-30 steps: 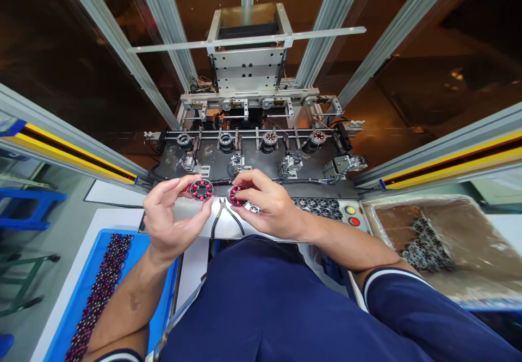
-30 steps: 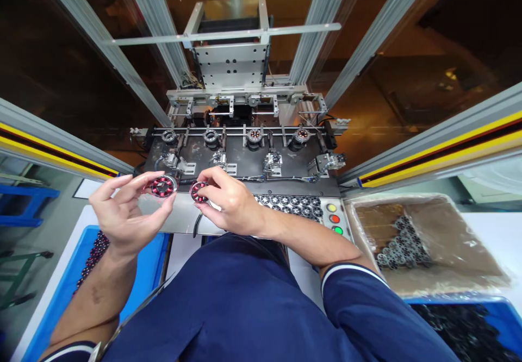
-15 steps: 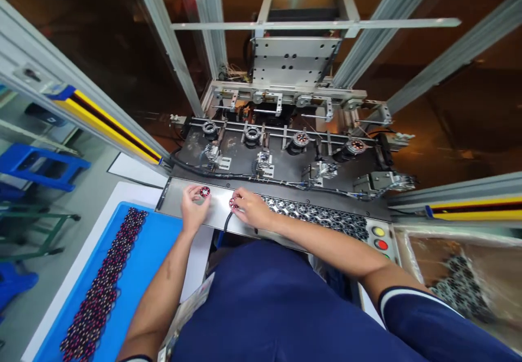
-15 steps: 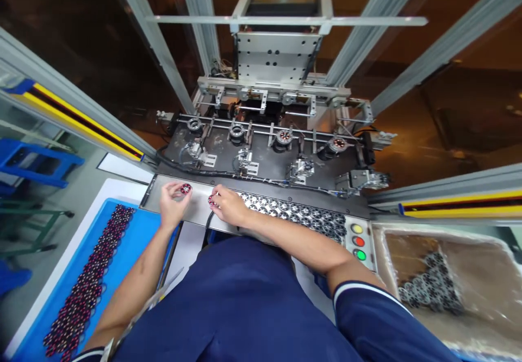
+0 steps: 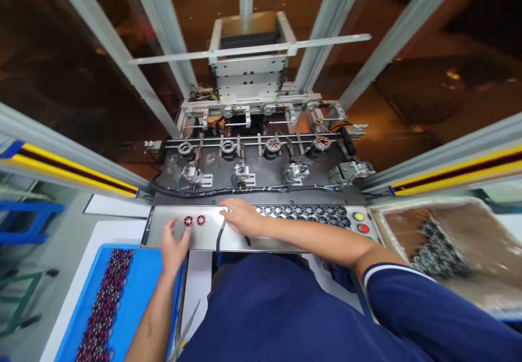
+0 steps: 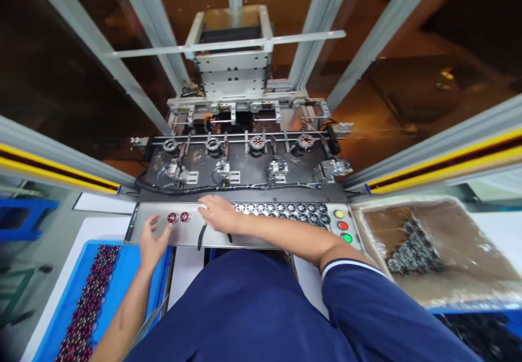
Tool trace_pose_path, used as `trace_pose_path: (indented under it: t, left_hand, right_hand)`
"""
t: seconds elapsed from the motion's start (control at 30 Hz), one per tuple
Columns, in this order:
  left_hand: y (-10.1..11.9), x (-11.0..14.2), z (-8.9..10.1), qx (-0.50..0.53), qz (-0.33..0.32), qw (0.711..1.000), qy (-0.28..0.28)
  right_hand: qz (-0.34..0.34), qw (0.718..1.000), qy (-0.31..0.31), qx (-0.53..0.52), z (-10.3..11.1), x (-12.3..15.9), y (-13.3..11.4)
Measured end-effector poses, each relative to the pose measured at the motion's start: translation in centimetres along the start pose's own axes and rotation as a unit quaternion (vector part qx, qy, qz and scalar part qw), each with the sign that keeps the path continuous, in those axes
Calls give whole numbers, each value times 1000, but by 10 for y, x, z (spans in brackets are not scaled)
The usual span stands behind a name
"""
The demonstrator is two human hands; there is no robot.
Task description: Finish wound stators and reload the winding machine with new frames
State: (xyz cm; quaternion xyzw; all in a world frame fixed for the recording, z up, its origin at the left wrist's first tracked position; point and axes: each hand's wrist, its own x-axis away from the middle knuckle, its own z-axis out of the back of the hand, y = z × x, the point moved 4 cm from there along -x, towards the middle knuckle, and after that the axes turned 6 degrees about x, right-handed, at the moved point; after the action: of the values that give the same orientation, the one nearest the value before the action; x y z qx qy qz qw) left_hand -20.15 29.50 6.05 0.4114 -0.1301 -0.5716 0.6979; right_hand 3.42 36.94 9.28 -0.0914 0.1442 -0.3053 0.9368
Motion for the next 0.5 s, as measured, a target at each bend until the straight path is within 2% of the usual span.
trace_pose_path:
  t: [0.07,0.13,0.17,0.2,0.27,0.33,0.4,0.5]
  left_hand:
    - [27,-31,4,3,-42,999,-11]
    - [68,-75,-11,11,-97,995,-37]
    - [93,-99,-26,17,-134,989,-55]
    - [122,-122,-46,17,-206,974,-91]
    - [175,-160,-99,-16,-308,932,-190]
    - [213,-186,-157,-92,-341,887,-298]
    - [238,-200,-204,-120,-355,859,-348]
    - [249,-204,-252,-132,-371,836,-382]
  right_hand:
    - [-38,999,26,27,50,34,44]
    - [-89,993,41,61,97,66,98]
    - [-119,989,47,80,119,80,127]
    - [-147,983,49,99,137,93,154]
    - [-200,970,40,131,164,110,204]
    - [-243,958,17,154,178,121,243]
    - [-274,947,-16,164,180,126,272]
    - [-305,936,-63,161,172,130,298]
